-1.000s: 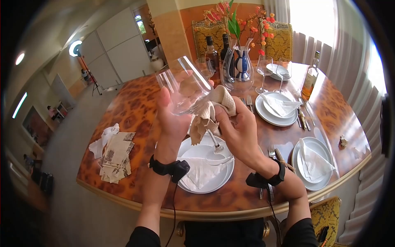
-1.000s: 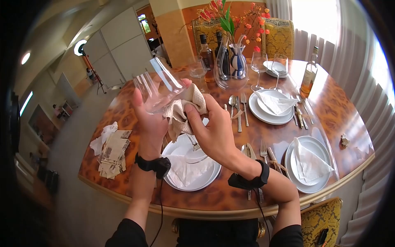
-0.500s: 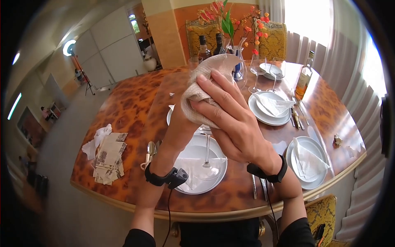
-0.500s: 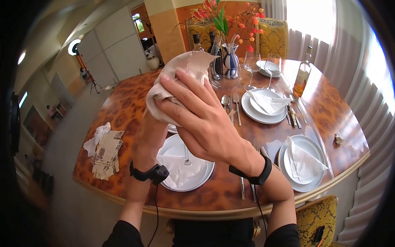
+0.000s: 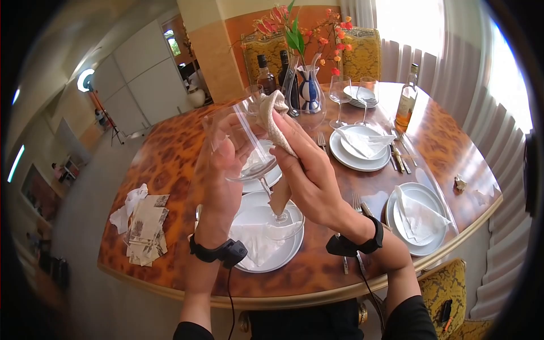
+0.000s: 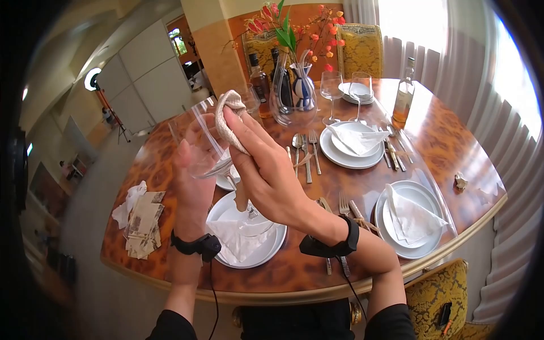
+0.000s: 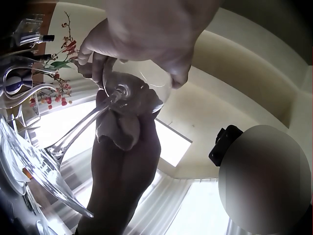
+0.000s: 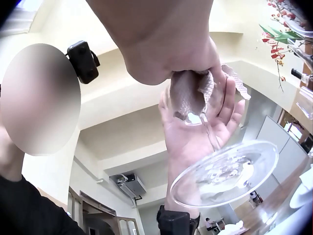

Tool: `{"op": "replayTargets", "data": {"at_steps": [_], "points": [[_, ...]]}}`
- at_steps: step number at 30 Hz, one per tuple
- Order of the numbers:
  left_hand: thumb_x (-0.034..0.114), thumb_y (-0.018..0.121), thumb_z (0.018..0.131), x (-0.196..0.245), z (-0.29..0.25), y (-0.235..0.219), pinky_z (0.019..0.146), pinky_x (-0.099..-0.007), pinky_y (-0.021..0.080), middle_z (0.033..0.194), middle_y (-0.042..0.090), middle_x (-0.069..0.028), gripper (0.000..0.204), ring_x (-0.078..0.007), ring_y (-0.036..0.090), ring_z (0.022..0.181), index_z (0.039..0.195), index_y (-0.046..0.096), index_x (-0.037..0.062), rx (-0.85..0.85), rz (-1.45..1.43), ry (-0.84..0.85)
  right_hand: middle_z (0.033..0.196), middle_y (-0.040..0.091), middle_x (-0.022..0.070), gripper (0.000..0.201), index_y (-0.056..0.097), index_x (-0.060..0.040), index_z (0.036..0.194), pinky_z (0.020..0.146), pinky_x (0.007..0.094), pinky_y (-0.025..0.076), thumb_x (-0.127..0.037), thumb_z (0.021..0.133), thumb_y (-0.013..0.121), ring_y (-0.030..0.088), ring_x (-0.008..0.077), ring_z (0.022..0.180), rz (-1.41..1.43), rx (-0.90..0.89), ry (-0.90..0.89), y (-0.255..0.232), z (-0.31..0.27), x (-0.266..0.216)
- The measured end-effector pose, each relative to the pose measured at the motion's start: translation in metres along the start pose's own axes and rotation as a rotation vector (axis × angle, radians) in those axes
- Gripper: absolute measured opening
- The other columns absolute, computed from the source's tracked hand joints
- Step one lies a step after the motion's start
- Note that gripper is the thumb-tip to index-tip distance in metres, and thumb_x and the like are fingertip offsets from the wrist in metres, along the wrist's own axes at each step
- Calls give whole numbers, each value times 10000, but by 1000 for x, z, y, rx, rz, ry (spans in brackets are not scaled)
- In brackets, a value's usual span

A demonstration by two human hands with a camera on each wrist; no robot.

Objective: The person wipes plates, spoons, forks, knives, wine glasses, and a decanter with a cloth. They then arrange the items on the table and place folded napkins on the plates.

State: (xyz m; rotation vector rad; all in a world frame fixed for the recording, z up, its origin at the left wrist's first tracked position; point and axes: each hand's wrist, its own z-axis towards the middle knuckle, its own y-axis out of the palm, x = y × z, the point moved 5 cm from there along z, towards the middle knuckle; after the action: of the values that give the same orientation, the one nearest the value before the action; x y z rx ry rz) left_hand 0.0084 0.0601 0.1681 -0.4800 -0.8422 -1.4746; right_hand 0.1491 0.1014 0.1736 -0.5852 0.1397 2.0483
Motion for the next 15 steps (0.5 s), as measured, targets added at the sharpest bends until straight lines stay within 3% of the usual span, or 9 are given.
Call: {"op": "replayTargets", "data": {"at_steps": [3,5,7,9,10,11,13,14,15], "points": [[512,534,910,1,1,-9,1130,-412,295,1331,521,-173,686,-290,495,1257,1358,414,8,54,-25,42,1457,414,214,477,360,5,1452,1094,346,303,-60,985,438,394,332,1362,122,4,120,13,-9,8],[608,518,868,1,3,-22,1110,-447,329,1360,494,-224,793,-341,459,1288,1349,414,-13,153,17,89,1492,379,204,506,309,0,1479,1103,344,289,-62,990,426,371,308,1382,269,-22,312,21,-15,5],[615,512,869,5,3,-16,1083,-455,369,1355,485,-265,801,-359,461,1287,1361,405,-8,174,-38,58,1374,494,186,436,367,27,1424,1052,340,351,-103,1011,416,478,262,1267,321,-26,345,23,-17,2],[650,511,854,3,7,-22,1053,-456,408,1348,472,-311,838,-381,467,1280,1380,396,8,74,-225,68,1129,595,141,332,463,44,1292,943,331,427,-148,1026,413,546,186,1059,313,-293,558,34,-25,7],[692,529,820,2,8,-26,1043,-464,420,1355,456,-333,909,-403,456,1289,1404,369,15,46,-185,20,1029,582,23,312,510,17,1212,858,291,435,-238,1045,445,498,94,975,356,-276,571,38,-29,12],[692,529,820,2,7,-27,1043,-464,420,1355,456,-333,909,-403,456,1289,1404,369,15,45,-189,23,1029,582,23,312,510,17,1212,858,291,435,-238,1045,445,498,94,975,350,-277,570,36,-28,12],[713,583,784,-2,5,-16,1014,-464,447,1360,439,-336,960,-355,516,1214,1420,333,39,-120,-275,-74,1038,576,21,332,519,11,1203,842,275,437,-274,1046,451,492,83,961,498,-405,612,39,-29,12],[748,588,754,-7,5,-16,1015,-476,442,1379,402,-363,1017,-394,466,1267,1436,313,45,-134,-321,-111,809,563,30,372,553,40,972,676,306,449,-307,1043,439,488,91,763,448,-329,591,38,-28,15],[748,588,754,-10,5,-15,1015,-476,442,1379,402,-363,1017,-394,466,1267,1436,313,45,-135,-330,-108,809,563,30,372,553,40,972,676,306,449,-307,1043,439,488,91,763,438,-331,594,34,-26,15]]}}
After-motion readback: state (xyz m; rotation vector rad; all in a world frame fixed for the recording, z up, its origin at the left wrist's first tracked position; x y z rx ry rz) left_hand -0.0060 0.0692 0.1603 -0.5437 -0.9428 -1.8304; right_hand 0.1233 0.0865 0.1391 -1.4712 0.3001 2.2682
